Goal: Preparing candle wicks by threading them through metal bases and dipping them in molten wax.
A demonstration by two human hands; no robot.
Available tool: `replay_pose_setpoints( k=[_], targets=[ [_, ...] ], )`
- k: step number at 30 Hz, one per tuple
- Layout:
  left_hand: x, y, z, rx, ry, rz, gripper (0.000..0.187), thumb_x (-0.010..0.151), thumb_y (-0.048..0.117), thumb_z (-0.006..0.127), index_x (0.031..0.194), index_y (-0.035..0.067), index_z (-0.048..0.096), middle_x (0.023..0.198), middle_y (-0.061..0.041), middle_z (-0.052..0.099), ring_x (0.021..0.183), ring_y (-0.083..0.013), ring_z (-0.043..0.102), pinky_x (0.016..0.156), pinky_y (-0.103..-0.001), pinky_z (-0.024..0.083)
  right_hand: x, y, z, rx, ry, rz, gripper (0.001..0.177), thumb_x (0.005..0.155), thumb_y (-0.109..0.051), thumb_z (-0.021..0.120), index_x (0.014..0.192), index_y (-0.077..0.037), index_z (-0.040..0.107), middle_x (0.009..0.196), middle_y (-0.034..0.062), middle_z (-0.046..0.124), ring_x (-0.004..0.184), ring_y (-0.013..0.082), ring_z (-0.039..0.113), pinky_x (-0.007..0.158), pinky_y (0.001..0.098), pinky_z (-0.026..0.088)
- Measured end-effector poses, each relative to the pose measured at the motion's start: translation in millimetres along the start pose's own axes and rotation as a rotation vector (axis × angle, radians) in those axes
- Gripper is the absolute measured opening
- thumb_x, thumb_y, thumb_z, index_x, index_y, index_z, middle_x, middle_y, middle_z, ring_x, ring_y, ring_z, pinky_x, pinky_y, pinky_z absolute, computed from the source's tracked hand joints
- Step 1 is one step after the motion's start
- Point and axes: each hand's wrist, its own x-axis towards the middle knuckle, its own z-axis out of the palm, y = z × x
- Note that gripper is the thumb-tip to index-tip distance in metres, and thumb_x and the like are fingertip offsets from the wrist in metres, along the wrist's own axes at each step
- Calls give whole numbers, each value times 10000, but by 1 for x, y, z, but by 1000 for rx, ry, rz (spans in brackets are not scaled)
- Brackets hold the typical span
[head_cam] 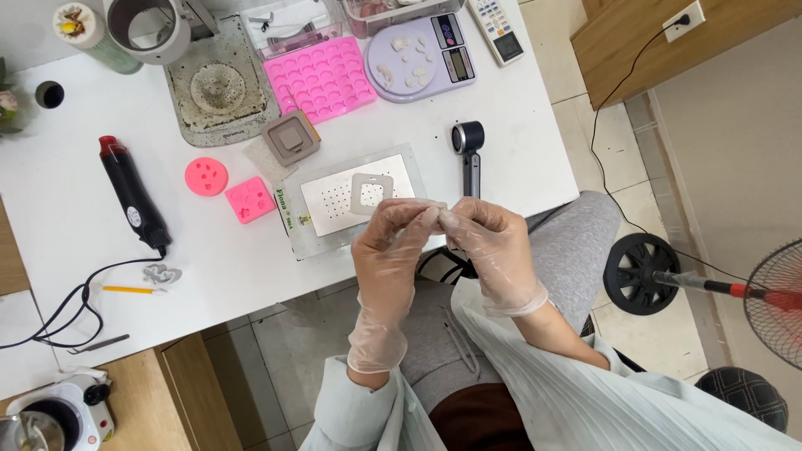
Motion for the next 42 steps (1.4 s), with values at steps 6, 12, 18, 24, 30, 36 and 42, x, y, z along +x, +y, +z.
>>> replay_pose_setpoints(
  k=[6,12,18,24,30,36,42],
  targets=[
    [3,-12,-20,52,171,-34,63,944,48,788,917,59,731,880,24,656,792,-50,541,728,-220,437,-2,-8,1,-118,-103,45,159,974,-138,683,918,-3,747,879,42,745,788,66,621,739,217,526],
    [4,-9,-30,331,205,156,163,930,96,800,845,96,660,829,82,623,794,-28,528,755,-198,440,-4,-6,4,-137,-148,19,123,929,-108,718,984,-2,746,931,40,759,874,69,680,798,221,553],
    [3,-15,-34,419,277,29,160,930,132,794,826,62,695,758,53,631,728,-37,509,671,-211,412,-3,4,4,-171,-118,-5,136,913,-115,762,956,13,753,872,21,721,819,61,618,742,216,516],
    [2,-2,-29,349,204,-22,105,946,154,730,919,54,750,855,7,745,830,-55,652,787,-226,524,-5,-5,11,-319,-90,-96,122,880,-127,781,912,-10,762,821,-8,686,774,59,606,691,220,511],
    [-4,7,-23,621,179,176,100,985,147,686,972,68,747,936,-2,738,923,-118,688,855,-281,541,-9,-11,16,-656,-79,-469,106,855,-112,815,873,-35,744,781,23,670,724,126,613,660,273,506],
    [-5,-1,-23,1106,257,431,171,1024,239,620,937,117,703,976,-15,694,1006,-208,660,992,-390,410,-11,-10,21,-826,-60,-735,145,797,-41,819,917,-57,739,869,57,694,833,224,658,728,357,515],
    [-4,-13,-23,1108,314,356,221,1026,255,617,879,101,676,921,-23,674,961,-211,652,991,-394,412,-11,-6,21,-877,-31,-817,177,786,-41,829,930,-64,728,882,58,687,872,245,654,766,379,516]
  ],
)
